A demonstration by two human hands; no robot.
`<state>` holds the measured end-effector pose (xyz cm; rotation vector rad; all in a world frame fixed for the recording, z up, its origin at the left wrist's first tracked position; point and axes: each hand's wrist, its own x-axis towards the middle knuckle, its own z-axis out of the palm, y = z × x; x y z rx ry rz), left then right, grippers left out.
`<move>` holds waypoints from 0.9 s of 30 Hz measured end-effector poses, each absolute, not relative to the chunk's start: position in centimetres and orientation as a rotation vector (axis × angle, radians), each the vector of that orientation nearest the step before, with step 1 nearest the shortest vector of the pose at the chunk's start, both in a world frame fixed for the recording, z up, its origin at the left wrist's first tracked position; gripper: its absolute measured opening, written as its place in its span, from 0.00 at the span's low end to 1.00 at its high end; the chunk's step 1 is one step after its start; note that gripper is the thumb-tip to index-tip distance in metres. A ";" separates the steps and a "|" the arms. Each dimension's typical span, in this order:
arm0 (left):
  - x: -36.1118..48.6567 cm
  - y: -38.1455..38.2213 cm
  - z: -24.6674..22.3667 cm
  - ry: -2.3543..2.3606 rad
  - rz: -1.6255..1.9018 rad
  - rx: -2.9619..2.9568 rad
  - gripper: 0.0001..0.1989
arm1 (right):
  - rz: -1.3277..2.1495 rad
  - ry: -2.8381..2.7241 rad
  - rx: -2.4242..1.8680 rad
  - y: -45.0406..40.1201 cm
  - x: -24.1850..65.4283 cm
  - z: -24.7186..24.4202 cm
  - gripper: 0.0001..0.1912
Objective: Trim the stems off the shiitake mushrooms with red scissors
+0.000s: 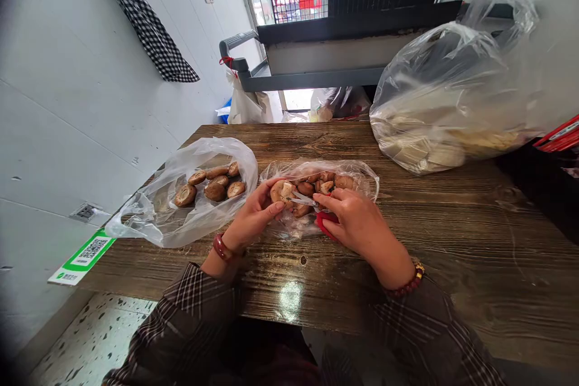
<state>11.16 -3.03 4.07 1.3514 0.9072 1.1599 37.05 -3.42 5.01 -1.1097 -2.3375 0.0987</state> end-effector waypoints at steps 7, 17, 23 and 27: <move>11.1 -3.1 4.1 0.915 1.118 1.451 0.30 | 0.132 -2.422 -1.110 -3.3 37.3 5.2 0.20; 11.1 -3.2 4.1 0.842 1.187 1.178 0.30 | -0.001 -2.368 -1.120 -3.6 36.6 5.1 0.19; 11.1 -3.0 4.1 0.783 1.187 1.070 0.25 | 0.029 -2.376 -1.042 -3.0 37.1 5.4 0.19; 11.1 -3.0 4.2 0.829 1.098 1.096 0.31 | 0.017 -2.411 -0.990 -2.9 37.2 5.5 0.20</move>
